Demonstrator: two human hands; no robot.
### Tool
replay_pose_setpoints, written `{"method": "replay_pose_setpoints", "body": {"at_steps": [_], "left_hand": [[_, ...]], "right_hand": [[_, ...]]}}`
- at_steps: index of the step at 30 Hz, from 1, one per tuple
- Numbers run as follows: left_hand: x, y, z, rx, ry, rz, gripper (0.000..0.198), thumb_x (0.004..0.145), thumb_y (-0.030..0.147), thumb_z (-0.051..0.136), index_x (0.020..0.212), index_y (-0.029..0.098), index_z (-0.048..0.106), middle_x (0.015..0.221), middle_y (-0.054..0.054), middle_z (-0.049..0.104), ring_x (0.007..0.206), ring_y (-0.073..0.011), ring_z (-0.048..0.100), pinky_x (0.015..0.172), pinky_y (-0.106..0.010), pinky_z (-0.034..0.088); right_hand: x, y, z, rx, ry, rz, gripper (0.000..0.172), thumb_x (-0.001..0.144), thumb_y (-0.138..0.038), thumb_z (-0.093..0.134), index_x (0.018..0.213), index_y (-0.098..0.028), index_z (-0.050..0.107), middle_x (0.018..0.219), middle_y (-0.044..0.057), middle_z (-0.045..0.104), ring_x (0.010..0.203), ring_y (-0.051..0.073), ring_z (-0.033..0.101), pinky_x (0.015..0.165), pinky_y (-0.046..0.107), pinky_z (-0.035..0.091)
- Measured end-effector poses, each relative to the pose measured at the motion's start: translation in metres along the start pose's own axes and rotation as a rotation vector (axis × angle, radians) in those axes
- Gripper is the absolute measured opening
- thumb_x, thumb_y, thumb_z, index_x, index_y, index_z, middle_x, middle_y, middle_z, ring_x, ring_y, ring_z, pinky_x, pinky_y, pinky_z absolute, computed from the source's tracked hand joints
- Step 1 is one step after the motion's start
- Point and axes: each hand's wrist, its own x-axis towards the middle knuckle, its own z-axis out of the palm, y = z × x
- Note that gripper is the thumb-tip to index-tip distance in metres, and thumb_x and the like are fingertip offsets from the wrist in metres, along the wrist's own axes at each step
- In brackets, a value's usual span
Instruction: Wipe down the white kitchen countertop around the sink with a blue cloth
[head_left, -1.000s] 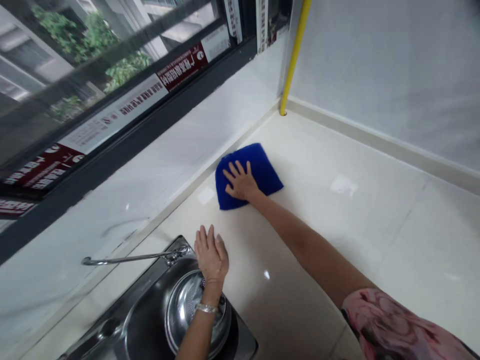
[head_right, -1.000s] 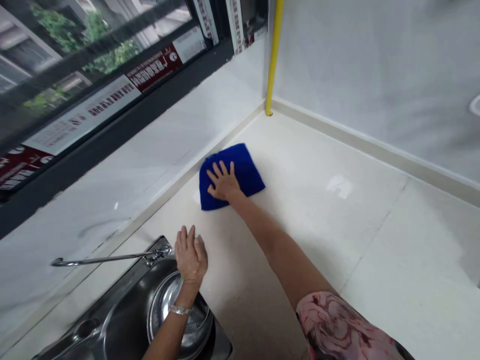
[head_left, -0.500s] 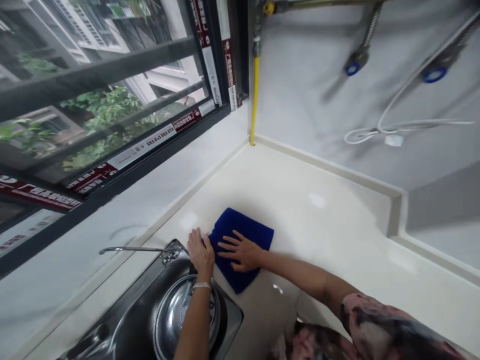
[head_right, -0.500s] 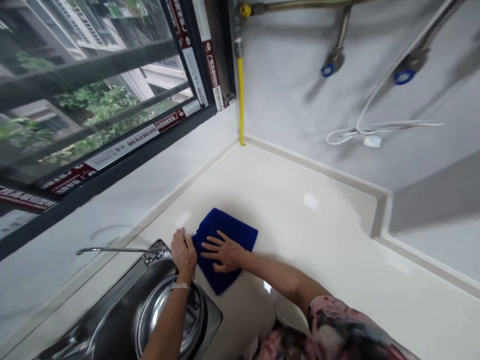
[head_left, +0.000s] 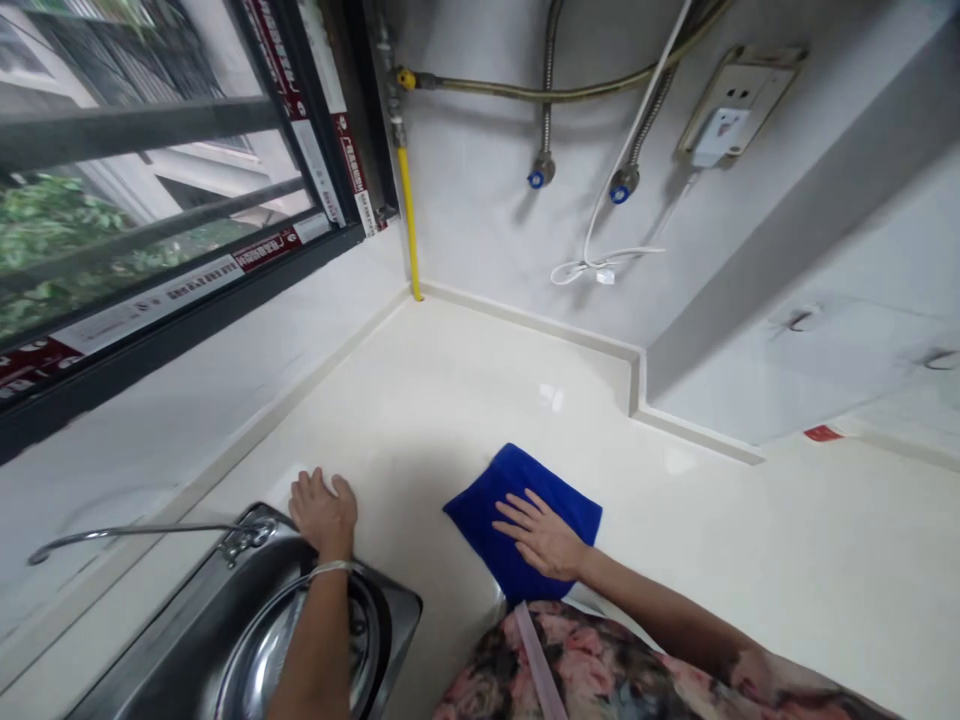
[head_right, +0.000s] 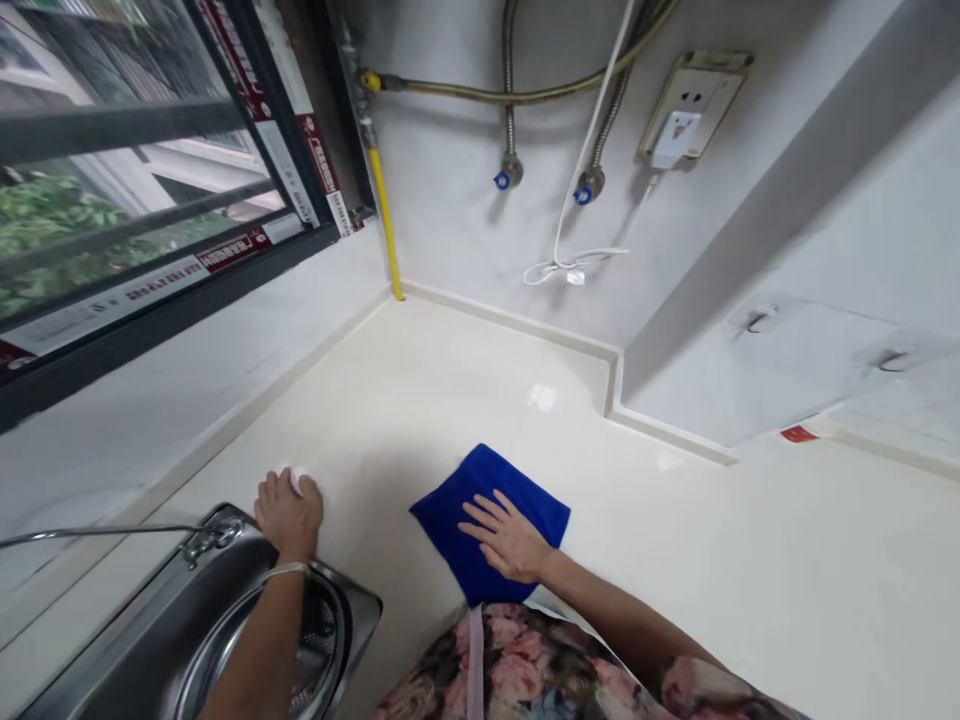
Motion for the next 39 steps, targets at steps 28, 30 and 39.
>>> {"method": "replay_pose_setpoints", "body": {"at_steps": [28,30,39], "left_hand": [[-0.087,0.045,-0.003,0.234,-0.017,0.126,0.072,0.106,0.045,0.039,0.158,-0.004,0.048,0.164,-0.041,0.037,0.16,-0.0516,0.031,0.124,-0.073,0.031],[-0.087,0.046,-0.004,0.236,-0.003,0.141,0.071,0.106,0.045,0.039,0.157,-0.004,0.049,0.164,-0.04,0.038,0.159,-0.0509,0.032,0.124,-0.072,0.033],[-0.087,0.048,-0.008,0.266,-0.012,0.124,0.07,0.105,0.044,0.041,0.156,-0.004,0.051,0.163,-0.04,0.041,0.158,-0.05,0.036,0.124,-0.07,0.033]], "right_hand": [[0.02,0.034,-0.019,0.06,0.058,-0.029,0.058,0.106,-0.04,0.052,0.163,-0.028,0.05,0.175,0.008,0.038,0.167,0.032,0.024,0.136,0.068,0.005],[0.041,0.039,-0.021,0.053,0.085,-0.005,0.057,0.107,-0.042,0.052,0.163,-0.03,0.05,0.175,0.006,0.038,0.166,0.03,0.025,0.136,0.066,0.006],[0.101,0.106,-0.046,-0.054,0.209,0.308,0.059,0.107,-0.044,0.045,0.164,-0.032,0.048,0.176,0.004,0.037,0.166,0.029,0.028,0.138,0.06,0.014]]}}
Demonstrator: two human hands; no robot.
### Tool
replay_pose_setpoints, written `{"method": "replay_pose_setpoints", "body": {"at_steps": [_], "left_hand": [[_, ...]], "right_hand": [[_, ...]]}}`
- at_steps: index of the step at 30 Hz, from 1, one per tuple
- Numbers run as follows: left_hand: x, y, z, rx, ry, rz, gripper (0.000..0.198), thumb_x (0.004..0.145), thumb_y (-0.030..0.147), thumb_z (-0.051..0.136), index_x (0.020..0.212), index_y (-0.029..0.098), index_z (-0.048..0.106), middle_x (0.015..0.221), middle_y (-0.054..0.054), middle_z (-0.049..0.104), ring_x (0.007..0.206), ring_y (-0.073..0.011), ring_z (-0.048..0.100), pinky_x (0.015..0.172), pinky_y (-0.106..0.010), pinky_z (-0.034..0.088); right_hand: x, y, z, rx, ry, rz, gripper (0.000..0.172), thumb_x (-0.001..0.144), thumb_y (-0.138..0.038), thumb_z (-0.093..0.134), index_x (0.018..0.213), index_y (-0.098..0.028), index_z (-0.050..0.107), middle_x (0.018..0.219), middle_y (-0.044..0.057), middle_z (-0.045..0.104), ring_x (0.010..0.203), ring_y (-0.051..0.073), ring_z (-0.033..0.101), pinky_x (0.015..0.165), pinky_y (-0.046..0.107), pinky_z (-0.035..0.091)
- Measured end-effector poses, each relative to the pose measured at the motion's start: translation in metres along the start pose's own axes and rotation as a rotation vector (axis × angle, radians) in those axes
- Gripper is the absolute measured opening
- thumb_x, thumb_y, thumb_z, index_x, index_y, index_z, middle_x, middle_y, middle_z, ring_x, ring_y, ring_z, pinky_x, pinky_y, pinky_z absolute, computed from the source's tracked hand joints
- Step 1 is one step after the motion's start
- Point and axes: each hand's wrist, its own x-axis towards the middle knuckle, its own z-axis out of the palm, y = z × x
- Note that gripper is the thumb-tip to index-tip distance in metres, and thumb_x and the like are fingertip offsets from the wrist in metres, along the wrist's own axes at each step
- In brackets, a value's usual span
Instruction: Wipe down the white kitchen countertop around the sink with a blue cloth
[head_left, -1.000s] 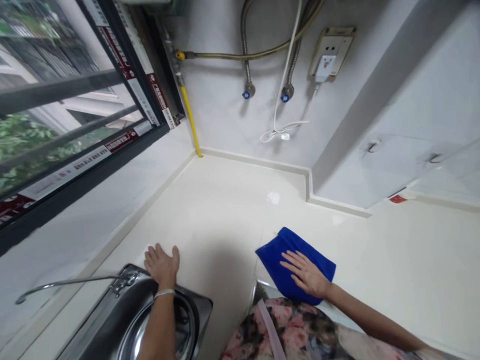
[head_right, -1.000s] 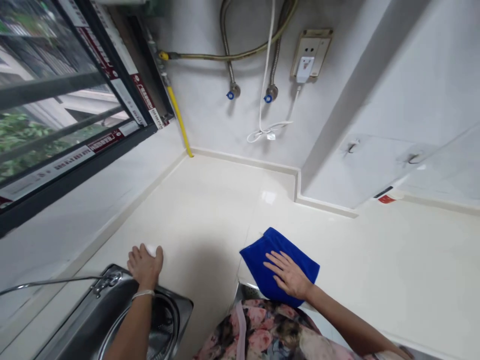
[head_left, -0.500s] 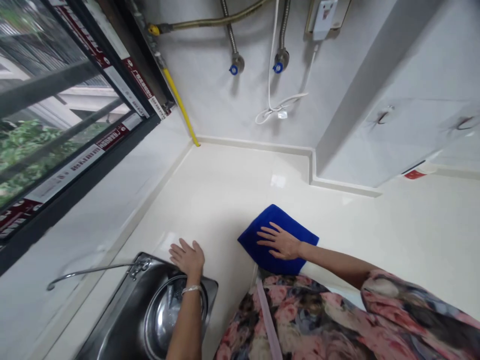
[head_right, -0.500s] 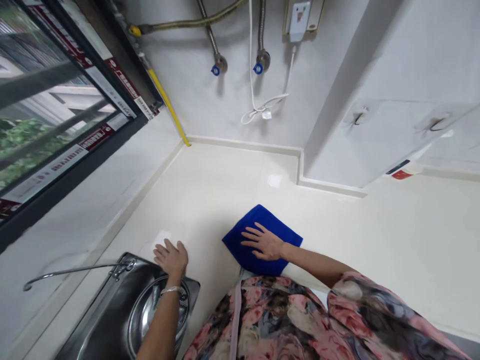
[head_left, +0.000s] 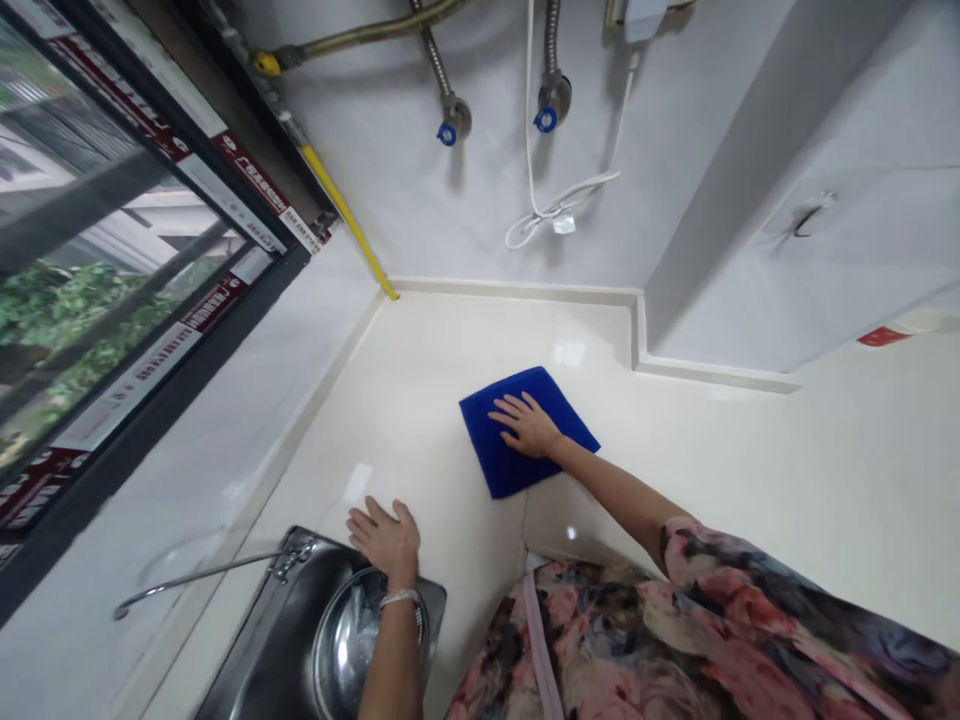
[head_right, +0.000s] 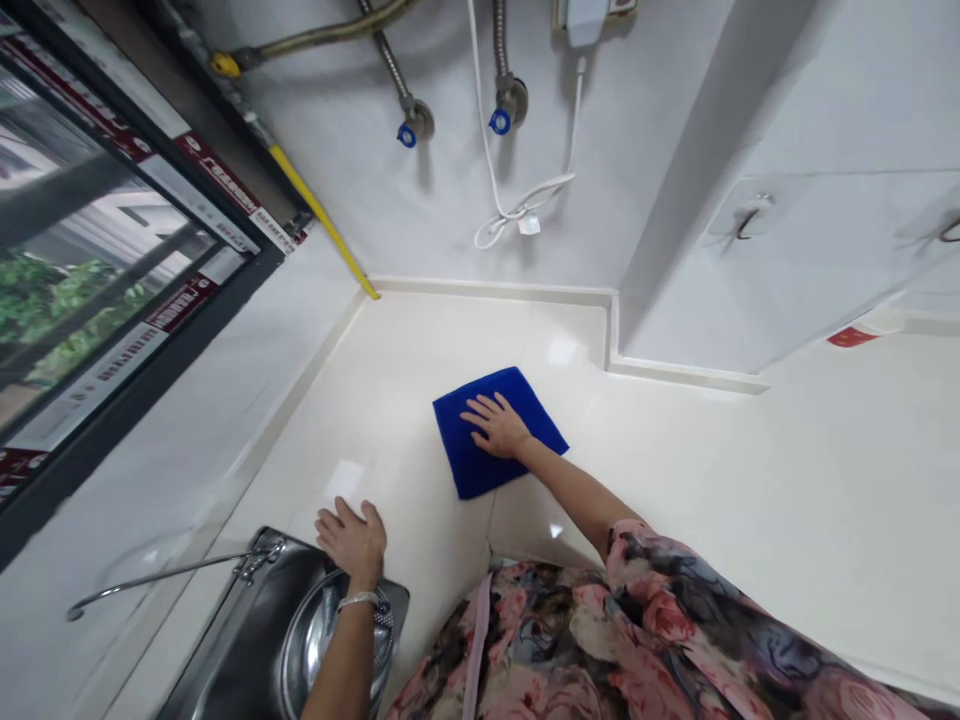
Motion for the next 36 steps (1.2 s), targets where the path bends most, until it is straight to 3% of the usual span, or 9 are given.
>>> {"method": "replay_pose_setpoints", "body": {"at_steps": [4,8,12,18,23,27,29,32,36], "left_hand": [[0.0,0.0,-0.001,-0.006,0.007,-0.007,0.068,0.104,0.043,0.043,0.155,-0.002,0.052,0.163,-0.039,0.042,0.157,-0.0486,0.037,0.123,-0.071,0.036],[0.0,0.0,-0.002,-0.018,-0.003,-0.028,0.068,0.104,0.043,0.044,0.155,-0.002,0.053,0.163,-0.038,0.042,0.157,-0.0479,0.037,0.123,-0.071,0.035],[-0.001,0.0,-0.001,-0.043,0.009,-0.031,0.069,0.104,0.042,0.042,0.156,-0.002,0.051,0.164,-0.038,0.041,0.159,-0.0479,0.034,0.125,-0.069,0.032],[-0.002,0.001,0.006,-0.097,0.033,-0.053,0.068,0.104,0.041,0.044,0.157,0.0,0.051,0.166,-0.037,0.039,0.16,-0.0471,0.032,0.125,-0.07,0.031],[-0.004,0.001,0.009,-0.15,0.045,-0.057,0.068,0.104,0.041,0.044,0.157,-0.002,0.05,0.166,-0.038,0.037,0.162,-0.0478,0.029,0.127,-0.069,0.029],[-0.005,-0.001,0.012,-0.19,0.041,-0.063,0.068,0.104,0.04,0.044,0.157,-0.002,0.05,0.167,-0.038,0.035,0.163,-0.0477,0.027,0.128,-0.069,0.027],[-0.006,-0.003,0.014,-0.202,0.038,-0.066,0.068,0.104,0.04,0.045,0.157,-0.002,0.05,0.168,-0.038,0.035,0.163,-0.0477,0.026,0.129,-0.068,0.026],[-0.006,-0.004,0.017,-0.213,0.05,-0.057,0.068,0.105,0.04,0.044,0.157,-0.003,0.049,0.168,-0.038,0.034,0.163,-0.0473,0.025,0.13,-0.067,0.025],[-0.006,-0.003,0.018,-0.222,0.06,-0.061,0.068,0.105,0.041,0.042,0.157,-0.003,0.05,0.168,-0.038,0.033,0.164,-0.0474,0.024,0.129,-0.068,0.025]], "right_hand": [[0.013,0.036,-0.007,-0.04,0.021,0.142,0.061,0.108,-0.046,0.038,0.166,-0.031,0.045,0.178,0.004,0.033,0.166,0.029,0.026,0.137,0.06,0.014],[0.002,0.07,-0.014,-0.063,0.073,0.27,0.062,0.108,-0.046,0.034,0.167,-0.028,0.044,0.178,0.004,0.033,0.166,0.03,0.025,0.137,0.061,0.014],[-0.031,0.1,-0.016,-0.105,0.139,0.396,0.064,0.107,-0.046,0.031,0.167,-0.026,0.044,0.177,0.006,0.034,0.165,0.032,0.027,0.136,0.064,0.016],[-0.107,0.126,-0.013,-0.219,0.211,0.49,0.066,0.108,-0.045,0.026,0.168,-0.025,0.041,0.175,0.009,0.039,0.163,0.033,0.031,0.133,0.065,0.023],[-0.166,0.115,-0.011,-0.298,0.195,0.573,0.066,0.108,-0.042,0.025,0.168,-0.021,0.041,0.175,0.012,0.038,0.163,0.034,0.032,0.133,0.064,0.025],[-0.207,0.094,0.005,-0.338,0.213,0.584,0.068,0.108,-0.041,0.025,0.168,-0.014,0.041,0.174,0.017,0.039,0.162,0.037,0.034,0.132,0.066,0.027],[-0.225,0.084,0.017,-0.339,0.297,0.522,0.068,0.108,-0.04,0.025,0.172,-0.018,0.031,0.173,0.017,0.039,0.16,0.039,0.038,0.129,0.071,0.03],[-0.246,0.07,0.035,-0.351,0.408,0.395,0.074,0.108,-0.038,0.028,0.176,-0.028,0.004,0.176,0.014,0.032,0.158,0.041,0.042,0.126,0.078,0.03],[-0.26,0.049,0.048,-0.394,0.384,0.281,0.081,0.106,-0.031,0.035,0.174,-0.033,-0.009,0.176,0.012,0.03,0.158,0.039,0.04,0.128,0.076,0.028]]}}
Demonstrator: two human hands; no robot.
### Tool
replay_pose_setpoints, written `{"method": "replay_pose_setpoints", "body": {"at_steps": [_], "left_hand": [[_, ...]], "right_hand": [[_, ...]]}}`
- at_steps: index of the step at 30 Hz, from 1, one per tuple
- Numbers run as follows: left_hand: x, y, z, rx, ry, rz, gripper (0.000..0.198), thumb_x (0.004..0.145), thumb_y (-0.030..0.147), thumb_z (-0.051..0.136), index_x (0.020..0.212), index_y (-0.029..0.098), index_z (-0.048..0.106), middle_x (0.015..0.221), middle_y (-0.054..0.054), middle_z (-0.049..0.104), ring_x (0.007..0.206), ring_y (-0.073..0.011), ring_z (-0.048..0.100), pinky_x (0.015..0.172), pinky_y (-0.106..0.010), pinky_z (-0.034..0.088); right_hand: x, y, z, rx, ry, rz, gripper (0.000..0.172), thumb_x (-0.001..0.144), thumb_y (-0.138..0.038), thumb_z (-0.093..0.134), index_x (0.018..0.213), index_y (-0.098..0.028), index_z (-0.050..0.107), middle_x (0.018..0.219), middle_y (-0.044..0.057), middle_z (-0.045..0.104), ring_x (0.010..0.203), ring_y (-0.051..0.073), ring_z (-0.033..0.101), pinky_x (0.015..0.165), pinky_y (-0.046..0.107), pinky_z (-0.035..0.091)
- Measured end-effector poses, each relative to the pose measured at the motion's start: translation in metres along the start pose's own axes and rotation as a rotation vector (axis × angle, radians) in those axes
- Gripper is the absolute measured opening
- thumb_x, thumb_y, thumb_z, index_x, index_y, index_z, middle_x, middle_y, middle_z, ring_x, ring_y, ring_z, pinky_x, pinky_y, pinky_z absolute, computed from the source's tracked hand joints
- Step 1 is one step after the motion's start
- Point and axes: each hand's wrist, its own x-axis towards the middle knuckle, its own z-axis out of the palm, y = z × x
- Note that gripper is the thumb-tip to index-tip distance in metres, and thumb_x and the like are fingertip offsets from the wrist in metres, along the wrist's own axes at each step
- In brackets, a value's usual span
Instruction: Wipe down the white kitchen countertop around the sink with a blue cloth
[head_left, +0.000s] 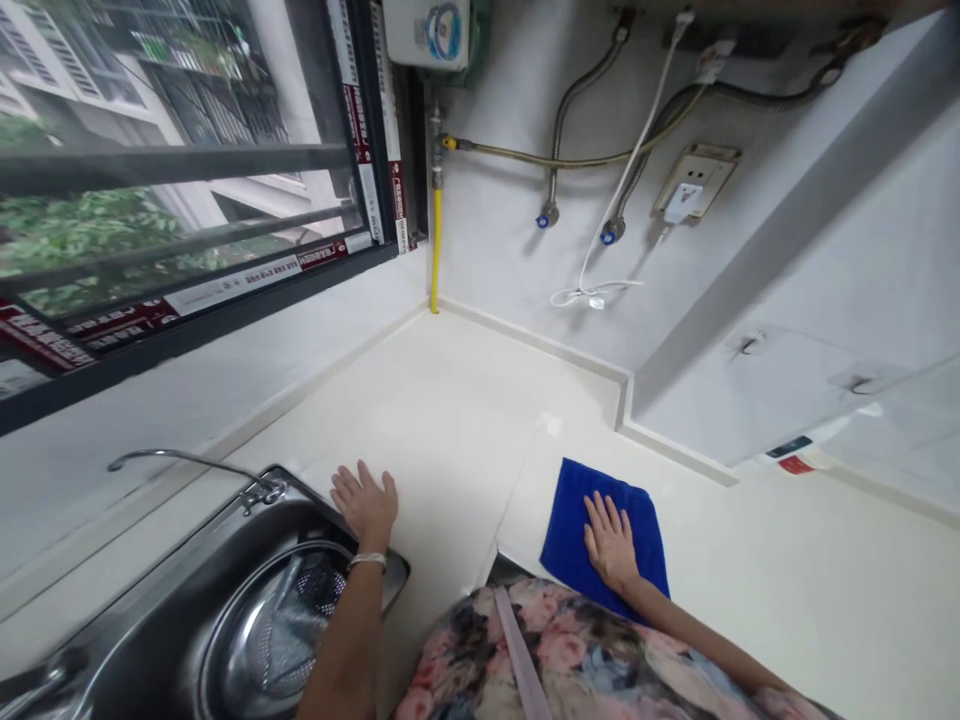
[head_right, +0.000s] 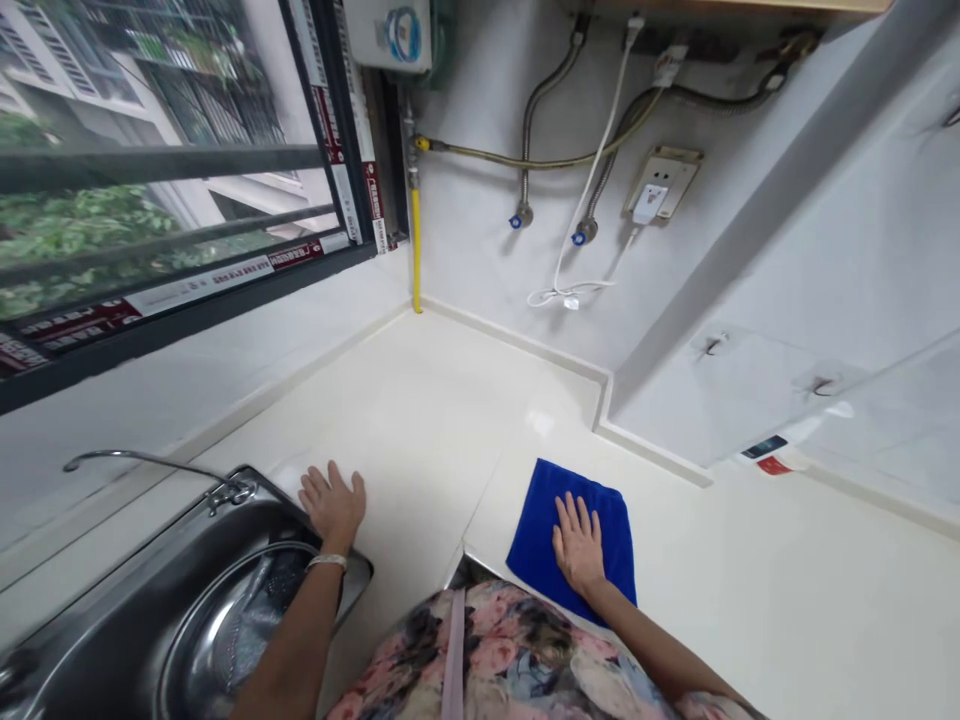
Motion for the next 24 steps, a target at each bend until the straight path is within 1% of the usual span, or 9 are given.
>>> {"method": "replay_pose_setpoints", "body": {"at_steps": [2,5,7,10,12,15,18,21,24], "left_hand": [[0.0,0.001,0.0,-0.004,-0.011,-0.008,0.068,0.105,0.04,0.042,0.157,-0.003,0.049,0.169,-0.038,0.033,0.164,-0.0478,0.024,0.129,-0.07,0.025],[0.0,0.003,-0.001,-0.006,-0.026,-0.013,0.069,0.104,0.041,0.042,0.157,-0.003,0.049,0.169,-0.037,0.033,0.164,-0.0482,0.023,0.128,-0.071,0.025],[0.0,0.004,-0.002,0.001,-0.03,-0.017,0.069,0.104,0.041,0.042,0.157,-0.003,0.049,0.17,-0.036,0.033,0.164,-0.0481,0.023,0.128,-0.072,0.025],[0.0,0.006,-0.003,0.029,-0.03,-0.022,0.069,0.104,0.04,0.043,0.158,-0.002,0.048,0.17,-0.036,0.032,0.163,-0.0483,0.024,0.128,-0.072,0.026],[0.0,0.008,-0.004,0.049,-0.031,-0.024,0.069,0.104,0.039,0.044,0.158,-0.002,0.048,0.169,-0.037,0.033,0.163,-0.0489,0.025,0.128,-0.071,0.026],[0.0,0.01,-0.006,0.07,-0.041,-0.026,0.068,0.104,0.039,0.044,0.159,-0.001,0.048,0.169,-0.037,0.033,0.163,-0.0487,0.025,0.128,-0.071,0.027],[-0.001,0.01,-0.009,0.094,-0.049,-0.027,0.068,0.105,0.039,0.043,0.159,0.0,0.047,0.169,-0.037,0.033,0.163,-0.0482,0.024,0.128,-0.069,0.027],[-0.002,0.01,-0.01,0.119,-0.059,-0.029,0.067,0.105,0.039,0.043,0.16,0.0,0.046,0.169,-0.037,0.033,0.164,-0.048,0.023,0.129,-0.068,0.026],[-0.002,0.009,-0.011,0.128,-0.074,-0.025,0.067,0.105,0.039,0.044,0.16,0.0,0.046,0.17,-0.037,0.032,0.164,-0.0474,0.022,0.129,-0.068,0.025]], "right_hand": [[-0.002,-0.01,-0.005,0.016,-0.046,-0.078,0.083,0.105,-0.028,0.037,0.175,-0.034,-0.008,0.176,0.01,0.029,0.161,0.037,0.036,0.131,0.075,0.023],[0.008,-0.029,-0.015,0.046,-0.153,-0.198,0.082,0.104,-0.024,0.038,0.175,-0.032,-0.001,0.177,0.009,0.028,0.164,0.035,0.031,0.134,0.073,0.016],[0.022,-0.044,-0.023,0.071,-0.248,-0.274,0.079,0.103,-0.023,0.041,0.176,-0.03,0.01,0.176,0.009,0.03,0.165,0.034,0.029,0.135,0.071,0.016],[0.05,-0.073,-0.032,0.144,-0.388,-0.389,0.073,0.102,-0.023,0.044,0.173,-0.028,0.029,0.177,0.008,0.031,0.166,0.034,0.025,0.136,0.069,0.017],[0.071,-0.095,-0.035,0.208,-0.449,-0.468,0.07,0.102,-0.023,0.046,0.171,-0.027,0.035,0.177,0.008,0.031,0.167,0.034,0.023,0.136,0.07,0.017],[0.1,-0.127,-0.033,0.294,-0.484,-0.573,0.068,0.104,-0.026,0.047,0.171,-0.028,0.035,0.178,0.008,0.03,0.167,0.034,0.021,0.135,0.071,0.015],[0.124,-0.153,-0.027,0.337,-0.502,-0.637,0.067,0.106,-0.03,0.047,0.171,-0.029,0.034,0.179,0.007,0.029,0.168,0.034,0.018,0.135,0.071,0.014],[0.144,-0.172,-0.021,0.358,-0.528,-0.666,0.065,0.106,-0.033,0.048,0.17,-0.029,0.036,0.179,0.006,0.028,0.168,0.034,0.017,0.135,0.07,0.013],[0.163,-0.185,-0.015,0.389,-0.529,-0.662,0.063,0.107,-0.036,0.049,0.169,-0.029,0.039,0.179,0.006,0.029,0.168,0.033,0.019,0.136,0.068,0.013]]}}
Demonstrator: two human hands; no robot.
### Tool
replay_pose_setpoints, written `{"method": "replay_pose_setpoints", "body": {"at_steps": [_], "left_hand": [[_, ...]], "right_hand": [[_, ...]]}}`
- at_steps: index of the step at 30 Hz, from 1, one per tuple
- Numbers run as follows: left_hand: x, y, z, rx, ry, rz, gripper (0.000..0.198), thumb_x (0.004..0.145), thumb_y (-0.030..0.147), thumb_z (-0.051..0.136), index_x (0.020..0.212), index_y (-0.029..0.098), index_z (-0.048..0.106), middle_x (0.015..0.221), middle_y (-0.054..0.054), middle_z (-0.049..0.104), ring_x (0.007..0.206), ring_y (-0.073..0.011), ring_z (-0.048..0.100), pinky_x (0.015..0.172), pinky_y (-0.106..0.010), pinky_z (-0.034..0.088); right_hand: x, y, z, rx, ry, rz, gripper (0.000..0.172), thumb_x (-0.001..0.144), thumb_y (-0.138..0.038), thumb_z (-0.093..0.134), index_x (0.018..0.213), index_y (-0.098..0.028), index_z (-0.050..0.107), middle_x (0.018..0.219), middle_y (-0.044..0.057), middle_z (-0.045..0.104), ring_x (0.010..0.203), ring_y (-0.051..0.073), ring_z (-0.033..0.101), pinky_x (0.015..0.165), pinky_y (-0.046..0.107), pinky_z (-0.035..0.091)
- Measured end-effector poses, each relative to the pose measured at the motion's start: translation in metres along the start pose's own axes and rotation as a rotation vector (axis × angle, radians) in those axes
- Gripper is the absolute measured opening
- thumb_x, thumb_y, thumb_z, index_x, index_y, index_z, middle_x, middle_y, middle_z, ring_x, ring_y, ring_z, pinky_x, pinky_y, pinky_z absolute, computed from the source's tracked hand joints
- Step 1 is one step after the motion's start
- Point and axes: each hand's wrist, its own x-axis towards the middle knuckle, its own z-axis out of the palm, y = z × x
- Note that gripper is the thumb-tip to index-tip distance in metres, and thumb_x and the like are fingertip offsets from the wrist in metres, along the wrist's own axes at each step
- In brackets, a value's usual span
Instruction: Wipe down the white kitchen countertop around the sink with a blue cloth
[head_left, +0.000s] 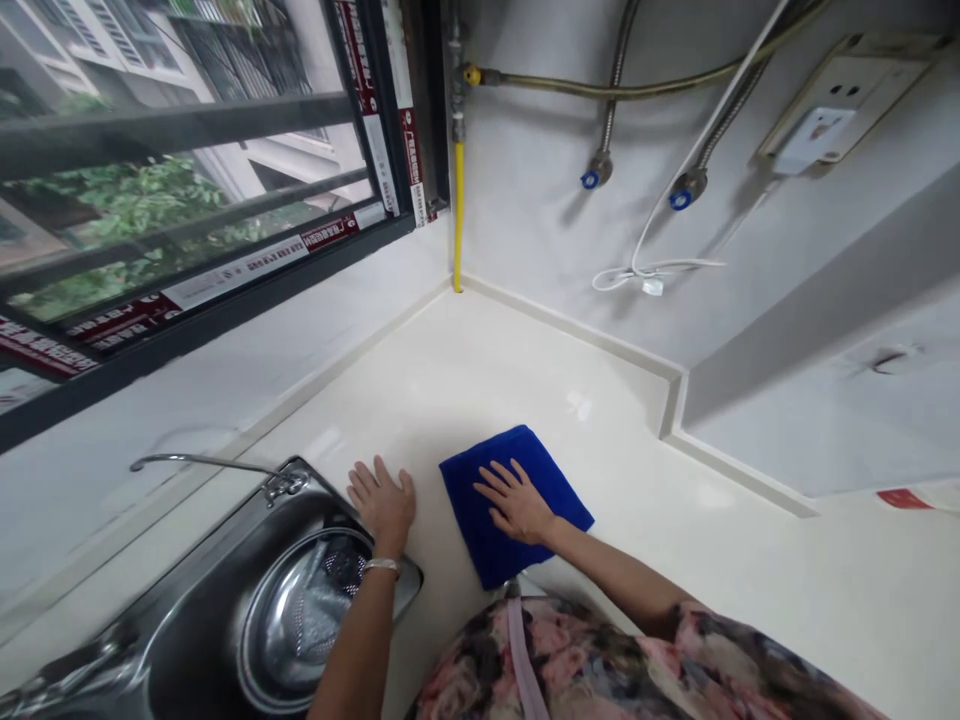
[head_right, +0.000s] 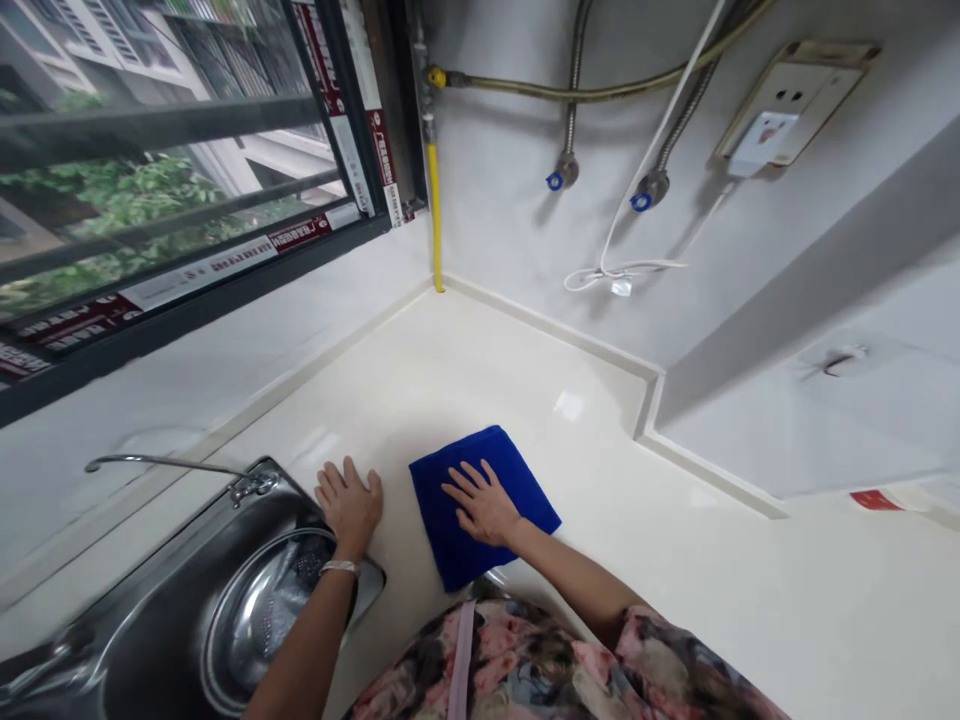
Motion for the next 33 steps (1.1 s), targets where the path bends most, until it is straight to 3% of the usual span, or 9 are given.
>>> {"method": "replay_pose_setpoints", "body": {"at_steps": [7,17,25,33], "left_hand": [[0.001,-0.002,-0.001,0.047,-0.006,0.013,0.067,0.106,0.04,0.044,0.159,-0.001,0.048,0.168,-0.037,0.035,0.163,-0.0472,0.026,0.129,-0.066,0.026],[0.003,-0.005,-0.005,0.089,-0.024,0.035,0.067,0.106,0.04,0.043,0.157,-0.002,0.05,0.166,-0.038,0.038,0.161,-0.0482,0.03,0.128,-0.067,0.028],[0.006,-0.011,-0.002,0.095,-0.006,0.056,0.068,0.106,0.044,0.042,0.155,-0.002,0.053,0.163,-0.039,0.041,0.159,-0.0485,0.034,0.126,-0.068,0.032],[0.009,-0.013,-0.002,0.111,-0.006,0.071,0.071,0.106,0.047,0.042,0.154,-0.003,0.053,0.163,-0.039,0.041,0.158,-0.0495,0.035,0.124,-0.07,0.034]], "right_hand": [[0.055,0.021,-0.013,0.047,0.031,-0.04,0.059,0.108,-0.04,0.048,0.166,-0.027,0.045,0.177,0.007,0.034,0.167,0.03,0.023,0.137,0.064,0.011],[0.118,0.073,-0.029,0.079,0.111,-0.036,0.058,0.106,-0.038,0.052,0.164,-0.029,0.049,0.175,0.006,0.039,0.165,0.028,0.029,0.137,0.059,0.014],[0.146,0.142,-0.047,0.052,0.193,0.123,0.057,0.106,-0.038,0.051,0.162,-0.028,0.051,0.174,0.006,0.042,0.164,0.029,0.032,0.137,0.059,0.016],[0.141,0.225,-0.063,0.03,0.239,0.312,0.059,0.106,-0.042,0.045,0.164,-0.029,0.048,0.176,0.004,0.037,0.165,0.03,0.03,0.137,0.061,0.015]]}}
